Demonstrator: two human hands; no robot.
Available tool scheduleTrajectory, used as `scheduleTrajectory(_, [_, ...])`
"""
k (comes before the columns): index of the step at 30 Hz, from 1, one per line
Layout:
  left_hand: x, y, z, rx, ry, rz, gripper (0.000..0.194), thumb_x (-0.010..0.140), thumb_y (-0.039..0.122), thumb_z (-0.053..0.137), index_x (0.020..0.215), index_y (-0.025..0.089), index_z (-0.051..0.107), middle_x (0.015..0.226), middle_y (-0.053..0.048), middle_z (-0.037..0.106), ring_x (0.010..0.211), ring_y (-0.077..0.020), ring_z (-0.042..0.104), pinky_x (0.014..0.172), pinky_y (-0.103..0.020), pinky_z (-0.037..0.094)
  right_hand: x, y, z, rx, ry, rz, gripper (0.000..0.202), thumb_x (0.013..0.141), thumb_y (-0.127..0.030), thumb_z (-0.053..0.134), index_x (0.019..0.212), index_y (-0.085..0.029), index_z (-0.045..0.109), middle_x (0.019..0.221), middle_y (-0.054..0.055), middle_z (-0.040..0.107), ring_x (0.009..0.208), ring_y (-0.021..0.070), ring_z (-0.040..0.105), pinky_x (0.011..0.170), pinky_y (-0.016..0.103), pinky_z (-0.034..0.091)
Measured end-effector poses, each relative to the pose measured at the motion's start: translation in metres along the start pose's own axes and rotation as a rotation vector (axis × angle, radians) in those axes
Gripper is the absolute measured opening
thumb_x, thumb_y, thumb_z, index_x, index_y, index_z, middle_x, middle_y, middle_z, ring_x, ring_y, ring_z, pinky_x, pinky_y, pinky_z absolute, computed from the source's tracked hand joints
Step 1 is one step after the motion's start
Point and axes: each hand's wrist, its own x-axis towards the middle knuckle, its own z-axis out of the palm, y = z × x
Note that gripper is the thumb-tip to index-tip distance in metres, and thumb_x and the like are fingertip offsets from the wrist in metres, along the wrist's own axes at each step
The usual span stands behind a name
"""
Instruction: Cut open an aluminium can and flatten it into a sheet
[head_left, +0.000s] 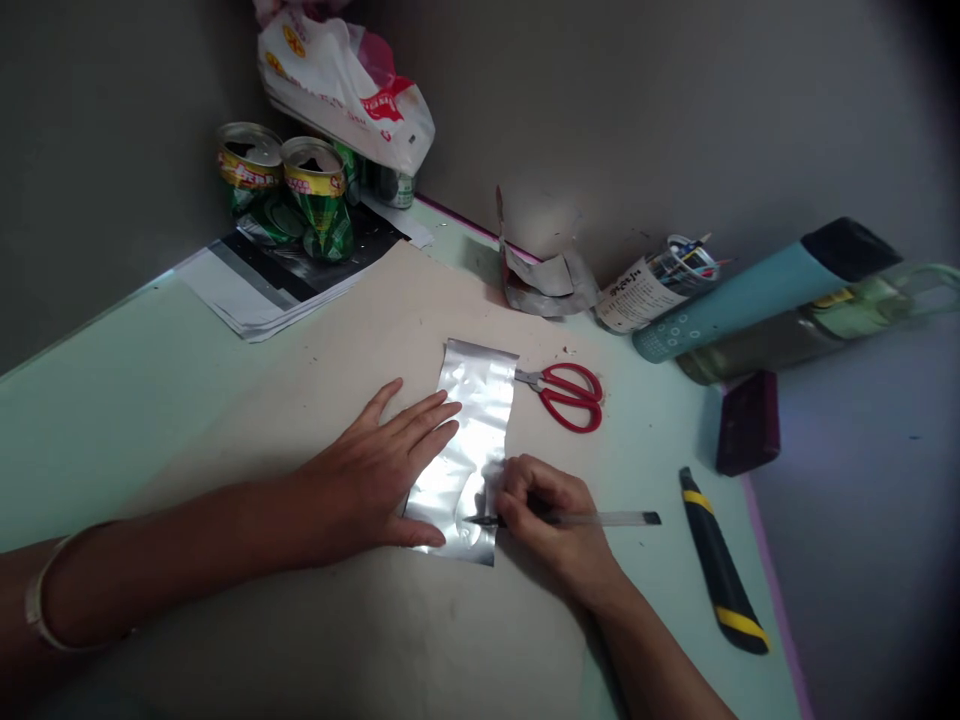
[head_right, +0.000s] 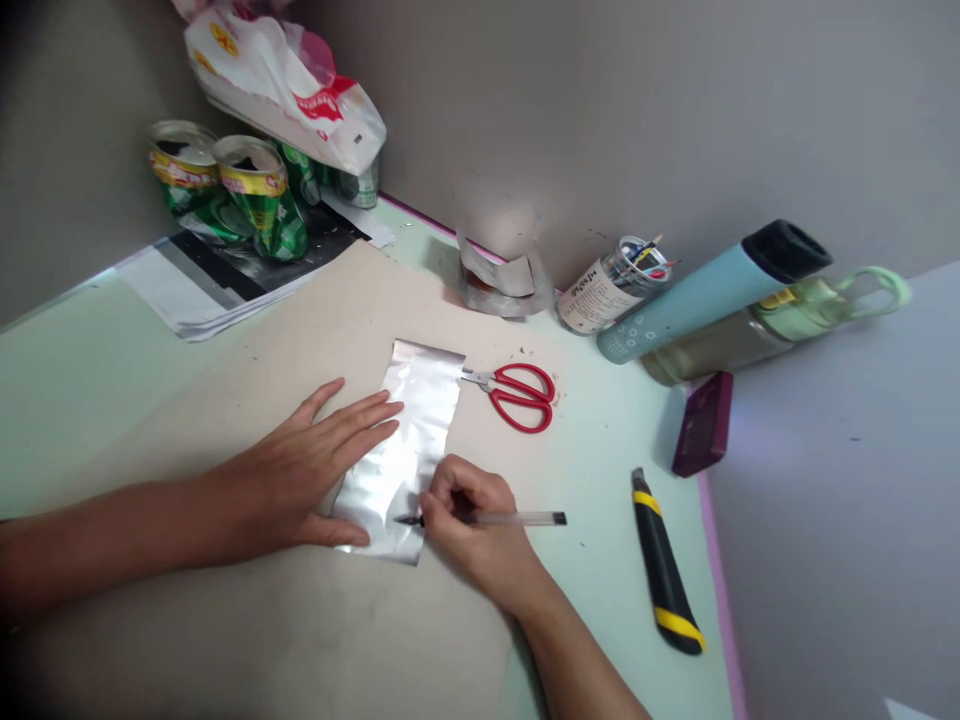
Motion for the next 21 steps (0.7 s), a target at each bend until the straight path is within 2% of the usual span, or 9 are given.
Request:
scheduleTrajectory(3, [0.000, 0.000, 0.000, 0.001, 0.011, -0.002, 0.094, 0.077, 0.065, 0.072, 0.144, 0.009, 0.037, 0.158, -0.021, 0.037, 0.152, -0.0290, 0.023, 0.122, -0.047, -0.009, 0.000, 0.005, 0.003, 0.005, 0.221, -0.029, 0.030, 0.089, -0.023, 0.059, 0.065, -0.022, 0.041, 0.062, -0.005, 0.043, 0.059, 0.0126, 0.037, 0.055, 0.027, 0.032])
scheduleTrajectory(5, [0.000, 0.001, 0.000, -0.004, 0.014, 0.000, 0.095, 0.077, 0.065, 0.073, 0.144, 0.009, 0.036, 0.157, -0.021, 0.038, 0.151, -0.0292, 0.024, 0.122, -0.046, -0.010, 0.001, 0.007, 0.005, -0.037, 0.305, -0.032, 0.031, 0.089, -0.024, 0.060, 0.065, -0.022, 0.040, 0.061, -0.005, 0.042, 0.059, 0.0121, 0.036, 0.055, 0.026, 0.032])
scheduleTrajectory(14, [-0.001, 0.000, 0.003, -0.060, 0.046, 0.002, 0.093, 0.078, 0.066, 0.071, 0.144, 0.009, 0.037, 0.157, -0.022, 0.039, 0.151, -0.0300, 0.025, 0.122, -0.048, -0.008, 0.004, 0.003, 0.010, -0.146, 0.330, 0.005, 0.031, 0.088, -0.030, 0.061, 0.064, -0.022, 0.043, 0.060, -0.004, 0.045, 0.058, 0.0127, 0.039, 0.053, 0.025, 0.034])
scheduleTrajectory(21, [-0.001, 0.001, 0.003, -0.055, 0.042, -0.018, 0.092, 0.079, 0.065, 0.071, 0.144, 0.009, 0.038, 0.157, -0.021, 0.039, 0.151, -0.0298, 0.025, 0.123, -0.049, -0.006, 0.005, 0.001, 0.016, -0.178, 0.365, 0.026, 0.030, 0.086, -0.027, 0.061, 0.063, -0.022, 0.043, 0.059, -0.004, 0.044, 0.057, 0.0127, 0.039, 0.051, 0.025, 0.035])
